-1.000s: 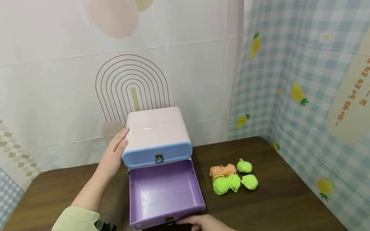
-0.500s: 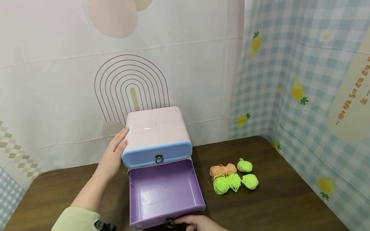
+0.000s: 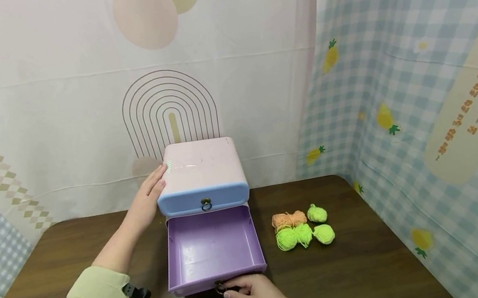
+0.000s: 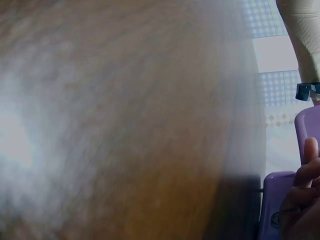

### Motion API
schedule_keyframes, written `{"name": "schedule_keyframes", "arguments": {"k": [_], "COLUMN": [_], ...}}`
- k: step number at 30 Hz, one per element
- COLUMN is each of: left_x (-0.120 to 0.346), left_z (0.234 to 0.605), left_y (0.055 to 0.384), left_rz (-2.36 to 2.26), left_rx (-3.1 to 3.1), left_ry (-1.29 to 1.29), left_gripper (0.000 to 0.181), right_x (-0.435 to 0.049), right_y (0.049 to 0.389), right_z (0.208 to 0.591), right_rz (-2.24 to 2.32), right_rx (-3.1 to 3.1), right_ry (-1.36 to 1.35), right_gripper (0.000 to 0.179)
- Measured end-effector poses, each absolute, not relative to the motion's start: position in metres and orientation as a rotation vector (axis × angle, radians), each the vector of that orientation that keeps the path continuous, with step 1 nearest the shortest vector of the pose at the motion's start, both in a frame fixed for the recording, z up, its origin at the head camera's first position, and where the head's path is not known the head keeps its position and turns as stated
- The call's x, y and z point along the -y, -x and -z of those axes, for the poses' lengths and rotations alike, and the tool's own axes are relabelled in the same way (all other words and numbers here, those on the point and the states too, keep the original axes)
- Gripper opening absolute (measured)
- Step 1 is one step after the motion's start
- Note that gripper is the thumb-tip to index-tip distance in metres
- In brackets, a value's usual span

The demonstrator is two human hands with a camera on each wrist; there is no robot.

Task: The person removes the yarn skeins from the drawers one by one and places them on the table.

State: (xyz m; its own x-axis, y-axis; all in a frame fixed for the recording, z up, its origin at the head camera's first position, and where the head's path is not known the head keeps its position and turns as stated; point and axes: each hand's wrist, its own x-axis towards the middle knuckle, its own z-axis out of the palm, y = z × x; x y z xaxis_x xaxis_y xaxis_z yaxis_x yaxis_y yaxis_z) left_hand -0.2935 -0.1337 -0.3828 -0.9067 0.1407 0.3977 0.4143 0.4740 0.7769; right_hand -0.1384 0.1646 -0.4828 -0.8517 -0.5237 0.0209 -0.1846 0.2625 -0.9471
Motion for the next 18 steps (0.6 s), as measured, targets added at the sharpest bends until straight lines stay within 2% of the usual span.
{"name": "schedule_keyframes", "arguments": {"k": [8,18], "left_x": [0.1337,0.1332], "left_z": [0.3846,0.3842], "left_y": [0.2950,0.2935], "left_rz": [1.397,1.406], "left_rx": [2.449,2.446], "left_ry": [0.469,0.464], "left_gripper": [0.051,0.051], "right_x": [-0.1624,-0.1608], "right_y": [0.1381,0.1369], "right_z": [0.4837,0.4775], "right_rz": [1.636,1.683], "right_rx": [-2.254,-2.213], "right_ry": [0.575,0.577], "right_gripper": [0.023,0.028]}}
